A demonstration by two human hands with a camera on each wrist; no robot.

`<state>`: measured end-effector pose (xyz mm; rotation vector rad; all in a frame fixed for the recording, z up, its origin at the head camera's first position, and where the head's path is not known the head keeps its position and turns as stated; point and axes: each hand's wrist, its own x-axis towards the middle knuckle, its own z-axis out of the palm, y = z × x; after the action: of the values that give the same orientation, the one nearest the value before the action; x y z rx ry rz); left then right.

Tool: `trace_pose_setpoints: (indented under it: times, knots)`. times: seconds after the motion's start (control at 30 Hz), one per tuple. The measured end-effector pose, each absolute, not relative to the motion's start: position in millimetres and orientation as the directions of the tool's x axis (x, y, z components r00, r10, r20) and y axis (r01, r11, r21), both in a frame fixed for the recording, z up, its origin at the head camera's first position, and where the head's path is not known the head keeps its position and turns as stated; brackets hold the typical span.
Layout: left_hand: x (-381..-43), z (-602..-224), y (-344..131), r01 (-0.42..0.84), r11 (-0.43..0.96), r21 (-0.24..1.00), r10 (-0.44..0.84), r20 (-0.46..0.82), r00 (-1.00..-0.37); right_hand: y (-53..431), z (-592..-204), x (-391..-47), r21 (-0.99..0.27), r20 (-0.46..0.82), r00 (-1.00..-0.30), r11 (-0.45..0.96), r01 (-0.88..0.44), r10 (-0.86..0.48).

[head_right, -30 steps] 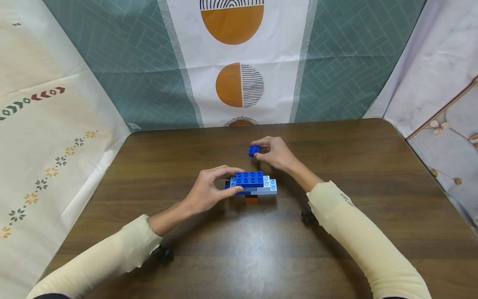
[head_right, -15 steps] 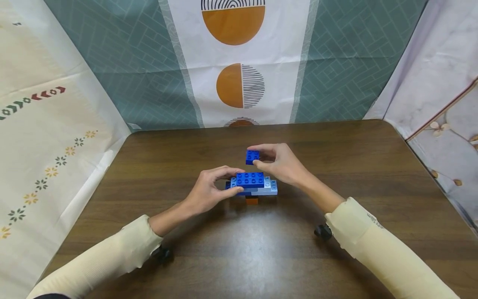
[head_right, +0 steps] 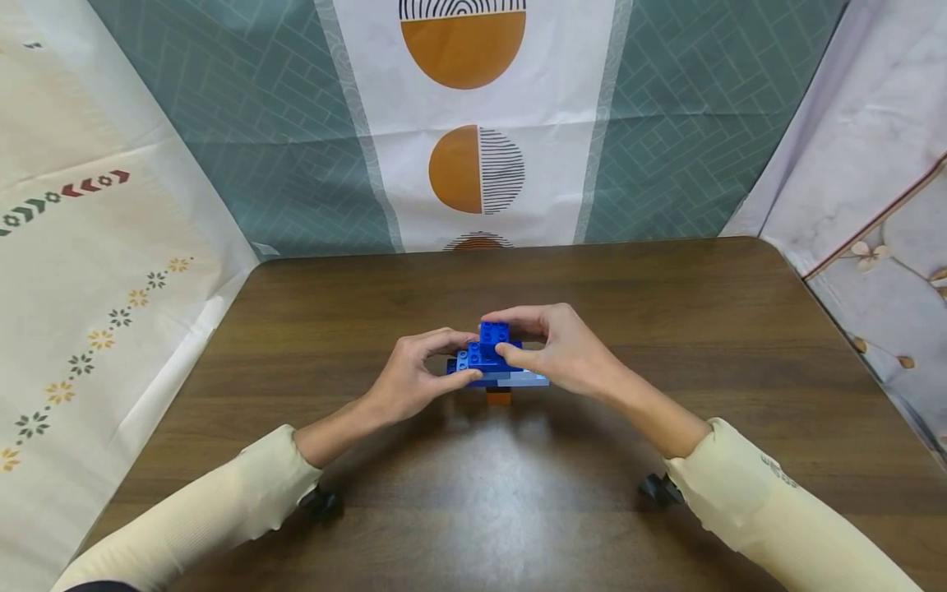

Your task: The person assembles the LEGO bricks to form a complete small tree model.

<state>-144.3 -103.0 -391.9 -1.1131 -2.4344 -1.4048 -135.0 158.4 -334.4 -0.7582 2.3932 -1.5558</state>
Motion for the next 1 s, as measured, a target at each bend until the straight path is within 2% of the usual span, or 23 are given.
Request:
trace_pose_setpoints:
  times: [0.57, 1.0]
  knots:
    - [-144.1, -392.0, -103.5, 0.662, 0.281, 0.695, 0.539, 0.456, -0.708, 158.1, -338.9, -126.5, -0.899, 0.118, -0.863, 0.317, -0.303, -0.491]
    - [-144.5, -393.8, -102.3, 0.657, 0.266, 0.705, 0.525, 0.466, -0.712, 157.2, -343.2, -127.1, -0.866, 0.194, -0.841, 0.315, -0.389, -0.505]
